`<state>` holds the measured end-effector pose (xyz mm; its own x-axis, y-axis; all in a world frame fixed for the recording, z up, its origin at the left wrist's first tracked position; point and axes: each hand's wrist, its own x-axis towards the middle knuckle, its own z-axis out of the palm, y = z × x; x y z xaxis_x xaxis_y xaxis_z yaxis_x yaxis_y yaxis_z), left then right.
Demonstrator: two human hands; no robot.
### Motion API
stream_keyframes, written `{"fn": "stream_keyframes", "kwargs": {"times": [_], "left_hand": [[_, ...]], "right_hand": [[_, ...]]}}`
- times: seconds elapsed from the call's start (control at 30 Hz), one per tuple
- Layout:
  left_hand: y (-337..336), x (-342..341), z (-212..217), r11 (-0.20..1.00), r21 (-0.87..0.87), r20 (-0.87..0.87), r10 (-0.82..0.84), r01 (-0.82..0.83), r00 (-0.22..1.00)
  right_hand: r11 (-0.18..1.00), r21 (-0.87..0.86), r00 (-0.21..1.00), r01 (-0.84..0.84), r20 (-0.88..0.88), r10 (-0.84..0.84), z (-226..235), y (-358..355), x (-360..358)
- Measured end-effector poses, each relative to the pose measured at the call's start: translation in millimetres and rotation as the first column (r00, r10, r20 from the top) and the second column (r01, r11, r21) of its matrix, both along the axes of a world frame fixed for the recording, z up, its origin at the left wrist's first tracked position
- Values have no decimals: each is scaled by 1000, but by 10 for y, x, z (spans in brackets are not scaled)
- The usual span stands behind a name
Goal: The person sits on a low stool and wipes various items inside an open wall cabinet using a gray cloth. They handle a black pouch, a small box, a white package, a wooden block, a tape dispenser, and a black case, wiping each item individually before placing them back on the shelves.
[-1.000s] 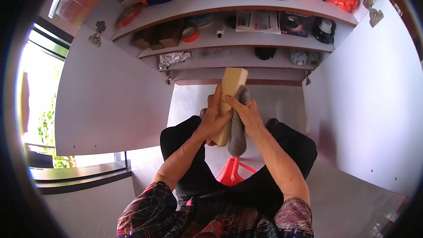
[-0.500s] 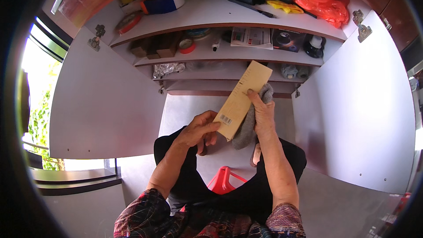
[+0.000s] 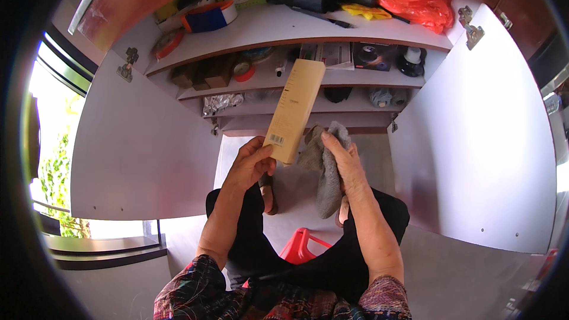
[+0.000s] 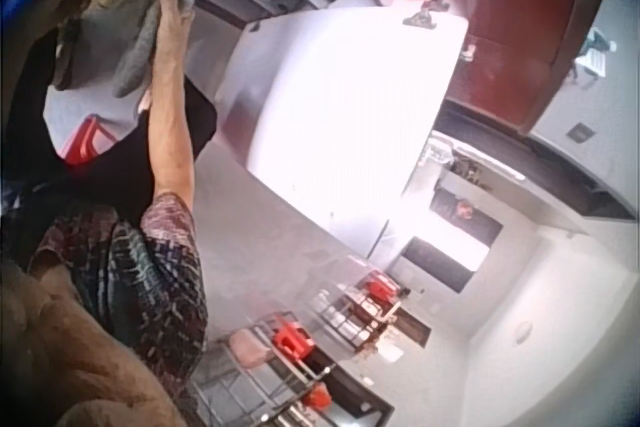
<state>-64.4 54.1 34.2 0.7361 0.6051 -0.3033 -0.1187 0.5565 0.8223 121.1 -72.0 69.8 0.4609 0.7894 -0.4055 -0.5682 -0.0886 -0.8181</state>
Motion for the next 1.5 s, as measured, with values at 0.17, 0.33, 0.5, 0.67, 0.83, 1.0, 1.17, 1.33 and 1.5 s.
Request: {"fn": "stream_keyframes", "kwargs": {"times": [0.17, 0.33, 0.5, 0.67, 0.83, 1.0, 1.17, 1.33, 1.5], "left_hand": [[121, 381, 96, 998, 36, 2, 53, -53, 999], [404, 951, 140, 993, 110, 36, 31, -34, 999], [609, 1522, 68, 993, 102, 62, 48, -55, 997], [747, 1876, 0, 985, 83, 57, 148, -153, 987], [721, 1989, 32, 979, -39, 75, 203, -201, 976], [794, 2205, -67, 988, -16, 136, 154, -153, 979], [925, 2274, -49, 978, 0, 118, 208, -209, 971], [740, 1950, -107, 920, 167, -114, 375, -355, 920], [1120, 1342, -640, 176, 863, 139, 819, -474, 556]], "right_hand": [[998, 44, 999, -50, 14, 49, -76, -24, 19], [995, 96, 999, -28, -20, 30, -96, -42, 76], [996, 89, 1000, -17, 4, 17, -28, -87, 159], [997, 75, 1000, 12, 13, -13, 35, -125, 220], [998, 47, 999, 36, 11, -36, 80, -142, 282], [999, 36, 999, 36, -6, -36, 22, -158, 311], [992, 74, 993, 103, -68, -98, 94, -90, 237], [991, 87, 993, 99, -69, -94, 44, -63, 249], [996, 71, 997, 59, -61, -54, 117, -36, 161]]}}
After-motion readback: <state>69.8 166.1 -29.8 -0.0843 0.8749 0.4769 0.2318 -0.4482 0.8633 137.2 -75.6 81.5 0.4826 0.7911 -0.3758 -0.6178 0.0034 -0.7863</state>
